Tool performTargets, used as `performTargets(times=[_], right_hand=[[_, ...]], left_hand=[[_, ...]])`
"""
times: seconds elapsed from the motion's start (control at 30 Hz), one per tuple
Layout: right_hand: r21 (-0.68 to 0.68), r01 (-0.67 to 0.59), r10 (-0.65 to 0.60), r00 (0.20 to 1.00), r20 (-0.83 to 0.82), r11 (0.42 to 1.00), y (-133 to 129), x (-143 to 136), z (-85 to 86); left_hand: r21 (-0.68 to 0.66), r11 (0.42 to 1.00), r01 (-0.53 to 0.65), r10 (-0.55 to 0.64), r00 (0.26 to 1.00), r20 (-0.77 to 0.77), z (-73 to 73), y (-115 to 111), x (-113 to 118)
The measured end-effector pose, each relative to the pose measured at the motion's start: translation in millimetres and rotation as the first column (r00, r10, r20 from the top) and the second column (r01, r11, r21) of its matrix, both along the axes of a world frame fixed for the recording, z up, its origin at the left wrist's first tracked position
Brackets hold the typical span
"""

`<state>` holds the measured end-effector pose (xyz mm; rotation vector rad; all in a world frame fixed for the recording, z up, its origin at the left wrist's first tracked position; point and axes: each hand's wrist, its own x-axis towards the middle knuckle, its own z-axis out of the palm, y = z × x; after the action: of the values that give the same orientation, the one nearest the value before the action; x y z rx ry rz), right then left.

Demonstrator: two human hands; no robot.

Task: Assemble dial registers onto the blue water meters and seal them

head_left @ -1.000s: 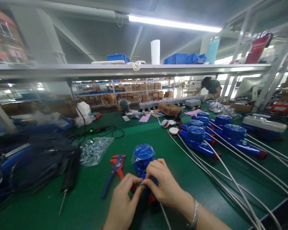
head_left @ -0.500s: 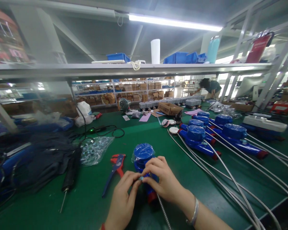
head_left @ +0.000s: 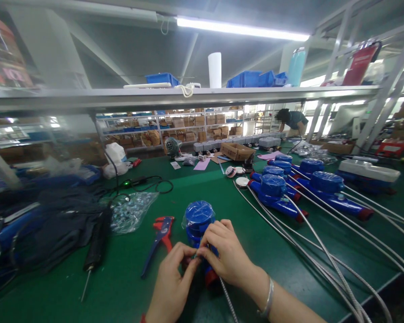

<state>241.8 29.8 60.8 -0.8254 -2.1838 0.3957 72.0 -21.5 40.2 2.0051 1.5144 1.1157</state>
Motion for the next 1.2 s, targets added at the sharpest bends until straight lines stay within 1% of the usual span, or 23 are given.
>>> performTargets(times=[0.13, 0.23, 0.3, 0.43, 0.57, 0.7, 0.87, 1.07, 1.2], right_hand=[[-0.015, 0.036, -0.036, 0.999, -0.003, 0.999, -4.0, -3.9, -1.2], [-0.040, 0.058, -0.058, 0.998, -0.002, 0.998, -6.1, -6.4, -1.4], [-0.067, 0.061, -0.062, 0.998, -0.003, 0.996, -6.4, -6.8, -0.6], [-0.086, 0.003, -0.007, 0.999, -0.043, 0.996, -4.1, -3.1, 4.1], [-0.048, -0.063, 0.060, 0.996, -0.072, 0.997, -0.1, 2.3, 7.2], [0.004, -0.040, 0.040, 0.998, -0.043, 0.999, 3.2, 2.9, 3.4], [0.060, -0.031, 0.033, 0.999, -0.027, 0.998, 6.3, 2.0, -3.1], [0.096, -0.018, 0.019, 1.000, -0.007, 0.995, 10.6, 1.5, -6.3], [0.101, -0.016, 0.015, 1.000, 0.010, 0.995, 10.6, 0.9, -6.6]], left_hand=[[0.111, 0.993, -0.031, 0.039, 0.997, -0.071, -3.8, -0.4, 2.6], [0.219, 0.975, -0.032, 0.063, 0.989, -0.134, -6.4, 0.4, 2.9], [0.254, 0.967, -0.024, 0.064, 0.986, -0.153, -6.4, 1.2, 2.5], [0.196, 0.981, -0.007, 0.023, 0.997, -0.080, -2.2, 2.8, 1.3], [0.123, 0.992, 0.011, -0.011, 1.000, 0.007, 0.6, 4.6, -1.3], [0.068, 0.997, 0.049, -0.052, 0.998, 0.045, -1.0, 7.0, -2.9], [-0.009, 1.000, 0.028, -0.028, 0.998, 0.059, -3.2, 8.7, -1.3], [-0.059, 0.996, 0.069, -0.062, 0.992, 0.107, -5.9, 9.2, -1.4], [-0.061, 0.997, 0.053, -0.048, 0.995, 0.091, -6.2, 9.0, -0.7]])
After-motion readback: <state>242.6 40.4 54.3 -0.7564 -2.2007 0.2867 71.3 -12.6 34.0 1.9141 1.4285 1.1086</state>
